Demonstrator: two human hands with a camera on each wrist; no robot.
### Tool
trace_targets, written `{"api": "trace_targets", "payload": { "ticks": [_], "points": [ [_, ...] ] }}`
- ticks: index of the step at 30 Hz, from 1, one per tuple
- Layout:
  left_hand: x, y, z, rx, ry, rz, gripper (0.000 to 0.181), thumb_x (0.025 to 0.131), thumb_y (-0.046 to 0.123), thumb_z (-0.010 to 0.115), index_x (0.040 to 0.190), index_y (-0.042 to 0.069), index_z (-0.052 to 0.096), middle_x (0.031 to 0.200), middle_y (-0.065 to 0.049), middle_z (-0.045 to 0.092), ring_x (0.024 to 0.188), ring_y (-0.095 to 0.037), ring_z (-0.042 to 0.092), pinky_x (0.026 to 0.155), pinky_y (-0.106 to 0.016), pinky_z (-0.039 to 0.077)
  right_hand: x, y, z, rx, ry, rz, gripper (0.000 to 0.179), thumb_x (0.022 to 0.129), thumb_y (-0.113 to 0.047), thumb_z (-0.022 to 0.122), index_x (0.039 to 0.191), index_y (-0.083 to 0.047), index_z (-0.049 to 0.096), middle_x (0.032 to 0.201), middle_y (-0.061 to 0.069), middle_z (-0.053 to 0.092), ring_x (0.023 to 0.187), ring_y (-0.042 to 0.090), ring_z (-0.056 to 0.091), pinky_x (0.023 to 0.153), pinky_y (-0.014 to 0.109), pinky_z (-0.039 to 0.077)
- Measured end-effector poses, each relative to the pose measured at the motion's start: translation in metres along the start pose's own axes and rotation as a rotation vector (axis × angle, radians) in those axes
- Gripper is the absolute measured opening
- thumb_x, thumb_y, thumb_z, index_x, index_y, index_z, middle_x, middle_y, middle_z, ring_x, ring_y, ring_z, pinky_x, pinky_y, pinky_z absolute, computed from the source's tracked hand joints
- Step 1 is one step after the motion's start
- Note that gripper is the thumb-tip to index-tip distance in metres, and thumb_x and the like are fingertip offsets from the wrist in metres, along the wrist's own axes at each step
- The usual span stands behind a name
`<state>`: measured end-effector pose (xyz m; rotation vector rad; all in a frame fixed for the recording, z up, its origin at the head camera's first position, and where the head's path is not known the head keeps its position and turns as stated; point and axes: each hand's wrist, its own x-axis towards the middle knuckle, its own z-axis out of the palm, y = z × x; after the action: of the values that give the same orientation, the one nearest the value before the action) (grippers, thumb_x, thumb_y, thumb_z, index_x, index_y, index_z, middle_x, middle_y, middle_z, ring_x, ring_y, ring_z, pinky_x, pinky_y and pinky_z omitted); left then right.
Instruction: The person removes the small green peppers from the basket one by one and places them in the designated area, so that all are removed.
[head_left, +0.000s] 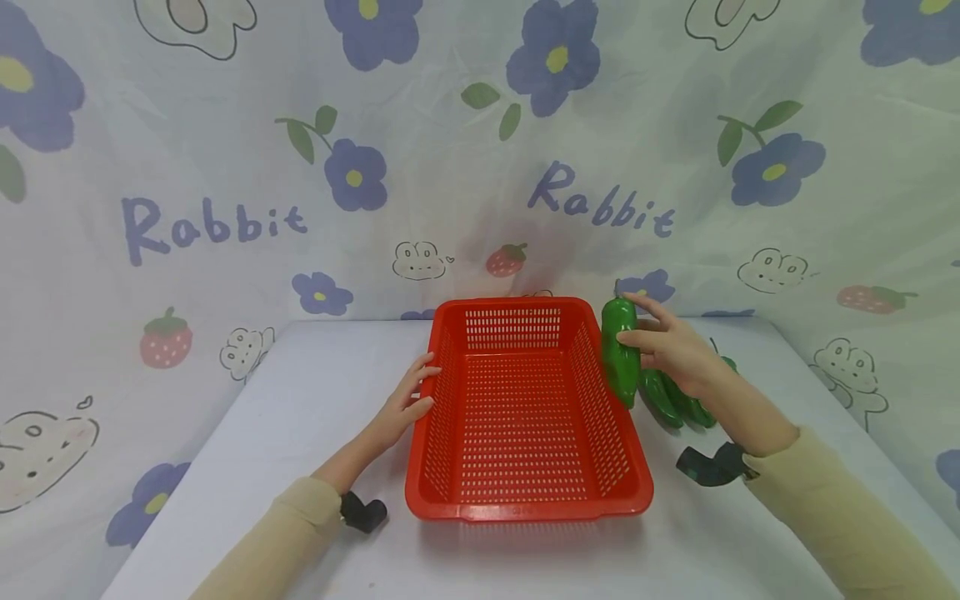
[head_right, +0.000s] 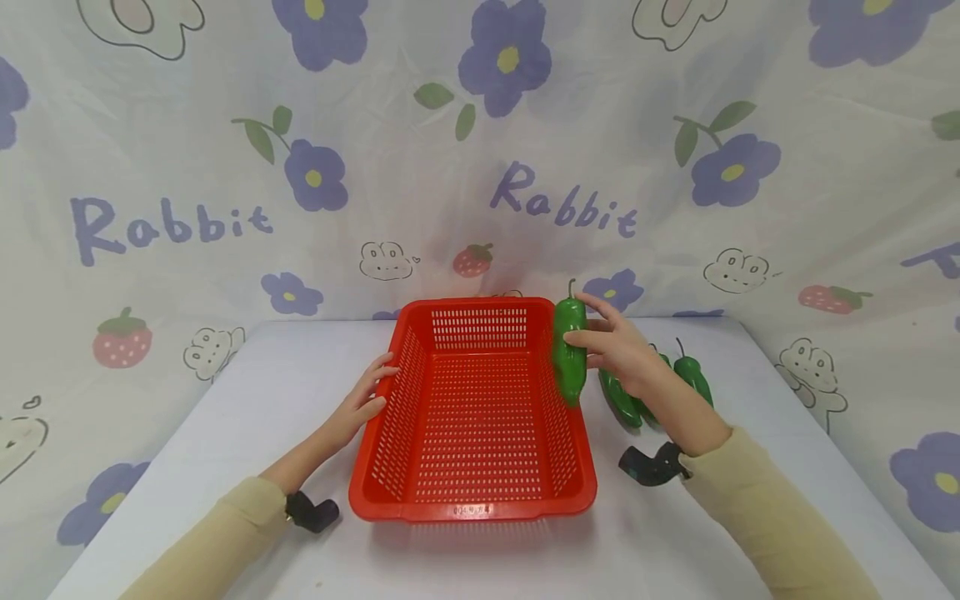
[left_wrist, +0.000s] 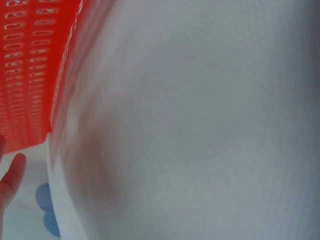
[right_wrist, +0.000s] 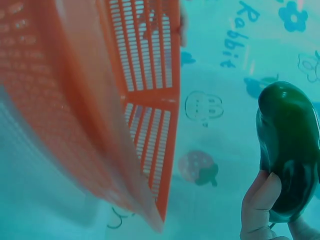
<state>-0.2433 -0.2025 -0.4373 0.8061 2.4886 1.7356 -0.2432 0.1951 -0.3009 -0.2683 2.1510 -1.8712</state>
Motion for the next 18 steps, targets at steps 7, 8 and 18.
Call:
{"api": "trace_targets", "payload": {
  "ticks": [7,8,18],
  "points": [
    [-0.003,0.028,0.001,-0.007,-0.017,-0.029,0.047,0.088,-0.001,0.042,0.133,-0.008,0.031,0.150,-0.022,0.007,0.116,-0.041,0.036,0.081,-0.025,0.045,-0.008,0.002,-0.018,-0.046,0.028,0.005,0.071,0.091,-0.018,0.055,0.147,-0.024,0.013,0.134,0.021,0.031,0.088,0.006,0.058,0.076,0.025,0.049],
    [-0.004,0.032,0.001,-0.006,-0.019,-0.030,0.047,0.088,-0.001,0.042,0.133,-0.009,0.031,0.150,-0.022,0.007,0.115,-0.041,0.037,0.081,-0.024,0.045,-0.009,0.002,-0.020,-0.056,0.031,0.008,0.071,0.091,-0.018,0.055,0.147,-0.025,0.013,0.135,0.022,0.030,0.088,0.005,0.058,0.076,0.025,0.048],
    [-0.004,0.037,0.002,-0.009,-0.017,-0.032,0.046,0.088,0.000,0.042,0.132,-0.009,0.031,0.150,-0.022,0.007,0.117,-0.042,0.035,0.082,-0.025,0.044,-0.018,0.007,-0.044,-0.137,0.072,0.029,0.072,0.092,-0.023,0.053,0.148,-0.027,0.006,0.148,0.028,0.010,0.091,-0.001,0.053,0.081,0.024,0.042]
  ]
}}
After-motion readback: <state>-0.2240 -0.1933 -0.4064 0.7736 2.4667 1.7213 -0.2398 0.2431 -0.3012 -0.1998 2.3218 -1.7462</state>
